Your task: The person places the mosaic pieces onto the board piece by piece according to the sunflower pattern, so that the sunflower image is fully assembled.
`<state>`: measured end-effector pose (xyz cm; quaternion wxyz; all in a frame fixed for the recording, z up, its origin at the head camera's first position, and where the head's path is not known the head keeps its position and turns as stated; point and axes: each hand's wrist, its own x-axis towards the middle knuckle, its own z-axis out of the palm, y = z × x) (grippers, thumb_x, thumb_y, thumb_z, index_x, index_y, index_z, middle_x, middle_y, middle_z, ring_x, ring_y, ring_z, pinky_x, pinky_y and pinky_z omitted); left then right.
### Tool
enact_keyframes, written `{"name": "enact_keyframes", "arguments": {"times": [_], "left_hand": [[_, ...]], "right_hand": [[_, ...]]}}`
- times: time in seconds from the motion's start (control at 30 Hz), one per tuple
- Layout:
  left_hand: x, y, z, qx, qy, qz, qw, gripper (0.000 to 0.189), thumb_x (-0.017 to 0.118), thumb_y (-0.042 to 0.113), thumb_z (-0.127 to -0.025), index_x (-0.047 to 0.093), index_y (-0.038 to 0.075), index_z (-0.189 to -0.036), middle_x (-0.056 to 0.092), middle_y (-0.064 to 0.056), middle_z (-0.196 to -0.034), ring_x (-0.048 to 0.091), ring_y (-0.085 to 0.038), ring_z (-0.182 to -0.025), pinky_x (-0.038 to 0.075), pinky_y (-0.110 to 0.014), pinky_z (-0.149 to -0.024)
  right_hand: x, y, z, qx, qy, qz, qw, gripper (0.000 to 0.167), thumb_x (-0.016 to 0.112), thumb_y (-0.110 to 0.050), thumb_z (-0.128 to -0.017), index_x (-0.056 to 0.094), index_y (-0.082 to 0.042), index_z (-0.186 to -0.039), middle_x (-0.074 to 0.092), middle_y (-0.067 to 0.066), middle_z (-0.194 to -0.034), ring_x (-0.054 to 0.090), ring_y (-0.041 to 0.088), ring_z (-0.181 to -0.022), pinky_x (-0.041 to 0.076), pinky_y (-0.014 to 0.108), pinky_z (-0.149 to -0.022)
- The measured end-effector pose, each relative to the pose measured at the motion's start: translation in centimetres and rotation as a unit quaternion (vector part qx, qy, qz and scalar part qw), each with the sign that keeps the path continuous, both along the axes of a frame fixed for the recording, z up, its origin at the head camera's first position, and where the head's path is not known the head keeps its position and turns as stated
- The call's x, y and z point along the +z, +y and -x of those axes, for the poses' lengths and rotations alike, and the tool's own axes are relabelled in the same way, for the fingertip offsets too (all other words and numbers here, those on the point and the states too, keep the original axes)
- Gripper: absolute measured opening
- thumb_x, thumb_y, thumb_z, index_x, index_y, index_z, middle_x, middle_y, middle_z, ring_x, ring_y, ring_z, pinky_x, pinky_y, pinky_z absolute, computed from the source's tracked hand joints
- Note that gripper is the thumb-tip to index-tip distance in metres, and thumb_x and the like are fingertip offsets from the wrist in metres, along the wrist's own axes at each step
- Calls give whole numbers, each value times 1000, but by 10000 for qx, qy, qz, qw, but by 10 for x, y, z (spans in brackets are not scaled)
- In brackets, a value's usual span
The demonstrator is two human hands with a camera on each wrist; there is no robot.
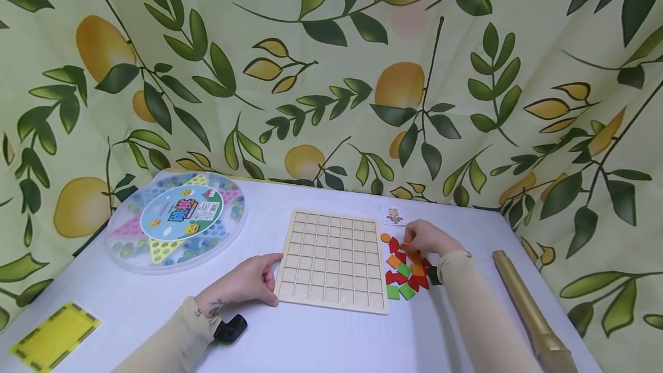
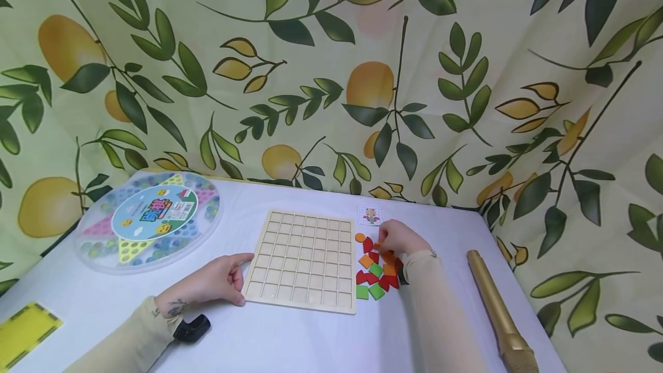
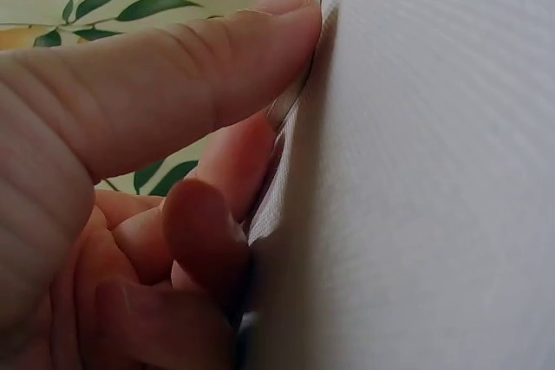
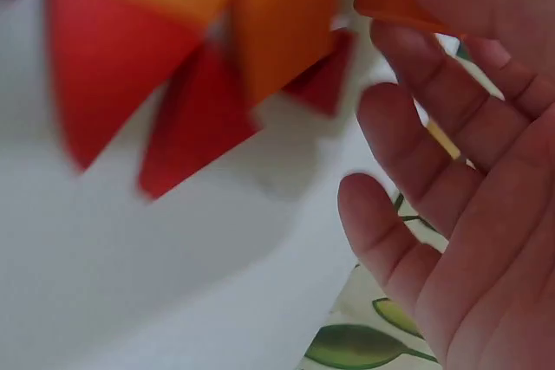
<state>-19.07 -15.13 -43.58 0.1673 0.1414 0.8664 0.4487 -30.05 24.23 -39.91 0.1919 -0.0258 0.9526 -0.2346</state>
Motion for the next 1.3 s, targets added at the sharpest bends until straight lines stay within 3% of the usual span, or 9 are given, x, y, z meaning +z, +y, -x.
{"name": "enact_keyframes", "arguments": {"times": [0.2,0.4,0.57,0.83,1.07,1.3], "left_hand": [[2,0,1,-38,-36,-60,10000,96,83,-1,-57,32,-9,-138,54,-3,-62,49,-13,-54,41,-25,-56],[2,1,-1,-89,-63,-216,9997,97,82,-1,-57,30,-12,-137,54,-3,-62,50,-14,-54,42,-24,-55],[1,4,-3,-122,-68,-266,9995,97,83,-1,-57,29,-13,-137,55,-4,-62,50,-14,-54,42,-25,-55],[-1,4,-3,-153,-25,-147,9998,97,83,1,-57,30,-13,-137,56,-1,-60,51,-12,-53,44,-24,-59],[-1,5,-4,-174,-47,-168,9997,97,83,2,-57,29,-13,-137,56,-1,-60,51,-12,-53,43,-25,-58],[-3,5,-3,-162,-55,-194,9997,98,83,2,-57,30,-13,-137,56,-2,-60,51,-12,-53,43,-25,-56]], "right_hand": [[12,-21,6,-45,219,956,9952,17,70,-14,-80,56,-5,-82,57,7,-75,54,21,-71,46,30,-64],[10,-71,7,-741,-83,2126,9743,17,66,-11,-84,56,-2,-93,60,10,-79,59,17,-61,51,28,-59],[1,-109,7,-1022,-297,2632,9589,10,61,-5,-87,57,2,-94,59,10,-75,57,12,-49,51,26,-53],[-10,-135,9,-1344,-384,2643,9543,11,63,-3,-85,57,3,-92,58,14,-82,57,13,-50,51,25,-55],[-14,-141,10,-1643,-254,2402,9564,15,67,-7,-83,57,1,-91,60,13,-82,57,14,-51,51,24,-56],[-17,-147,9,-1450,79,2219,9642,13,68,-9,-82,59,0,-84,57,7,-66,51,12,-47,47,21,-48]]}}
